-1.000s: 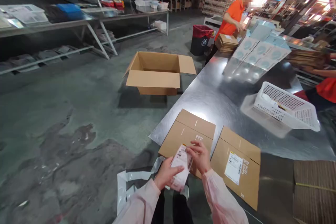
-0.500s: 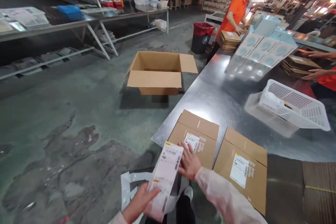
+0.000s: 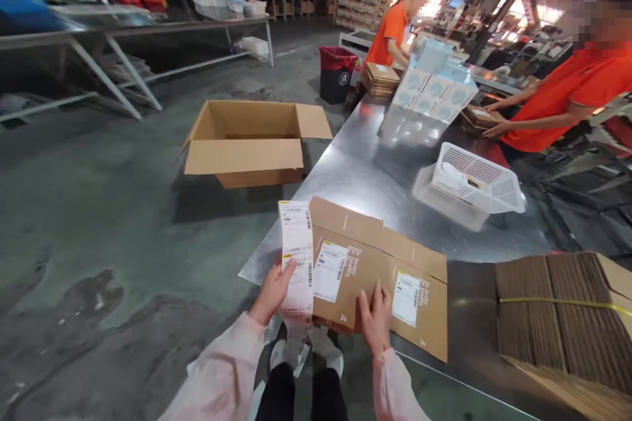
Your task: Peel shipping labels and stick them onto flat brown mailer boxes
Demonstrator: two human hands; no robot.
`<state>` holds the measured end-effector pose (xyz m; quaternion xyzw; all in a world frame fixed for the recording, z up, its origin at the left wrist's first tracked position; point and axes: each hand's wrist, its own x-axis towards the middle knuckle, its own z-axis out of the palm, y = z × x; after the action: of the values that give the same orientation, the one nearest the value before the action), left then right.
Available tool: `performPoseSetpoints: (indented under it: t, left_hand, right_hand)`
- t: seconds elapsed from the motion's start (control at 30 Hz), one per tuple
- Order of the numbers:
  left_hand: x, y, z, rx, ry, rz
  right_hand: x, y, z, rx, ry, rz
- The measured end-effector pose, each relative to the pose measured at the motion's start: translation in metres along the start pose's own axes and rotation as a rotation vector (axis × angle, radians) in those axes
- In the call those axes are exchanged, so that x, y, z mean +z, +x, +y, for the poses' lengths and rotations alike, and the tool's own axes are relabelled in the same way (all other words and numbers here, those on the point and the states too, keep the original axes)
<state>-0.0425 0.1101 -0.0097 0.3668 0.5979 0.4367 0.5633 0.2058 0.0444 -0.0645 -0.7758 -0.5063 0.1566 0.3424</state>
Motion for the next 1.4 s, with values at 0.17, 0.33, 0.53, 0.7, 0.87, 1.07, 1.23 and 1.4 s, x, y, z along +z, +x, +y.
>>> performPoseSetpoints:
  t: [0.17,0.33,0.53,0.7,0.87,1.07,1.23,1.4]
  left_hand:
    - [0.021,-0.047,0.033,-0.218,-0.442,-0.182]
    - [0.033,-0.090,0.021,-0.279,-0.356,-0.349]
    - [0.019,-0.099,0.003,-0.108,-0.255,-0.522]
    - [0.005,-0.081,-0.006,-0.177,-0.232,-0.242]
    - [0.007,-0.082,-0.025,-0.173,-0.146,-0.066]
    - [0.009,-0.079,-0.044,-0.089,-0.130,0.114]
    - [-0.004,-0.068,-0.064,-0.206,-0.230,-0.121]
    - [-0.017,-0.071,-0.105,-0.361,-0.250,-0.297]
  right_hand:
    - [-0.115,0.035,0.045,0.331,0.093,0.167]
    - [-0.131,0.026,-0.006,0.275,0.011,-0.185]
    - [-0.043,-0.048,-0.104,0.204,0.685,-0.715]
    - [-0.025,-0.052,-0.112,0.148,0.566,-0.872]
    - [-0.014,-0.015,-0.121,0.026,0.398,-0.747]
    - [0.006,-0.014,-0.117,0.020,0.307,-0.809]
    - [0.023,0.011,-0.119,-0.249,0.196,-0.600]
    - [0.066,0.078,-0.111,-0.370,-0.062,-0.356]
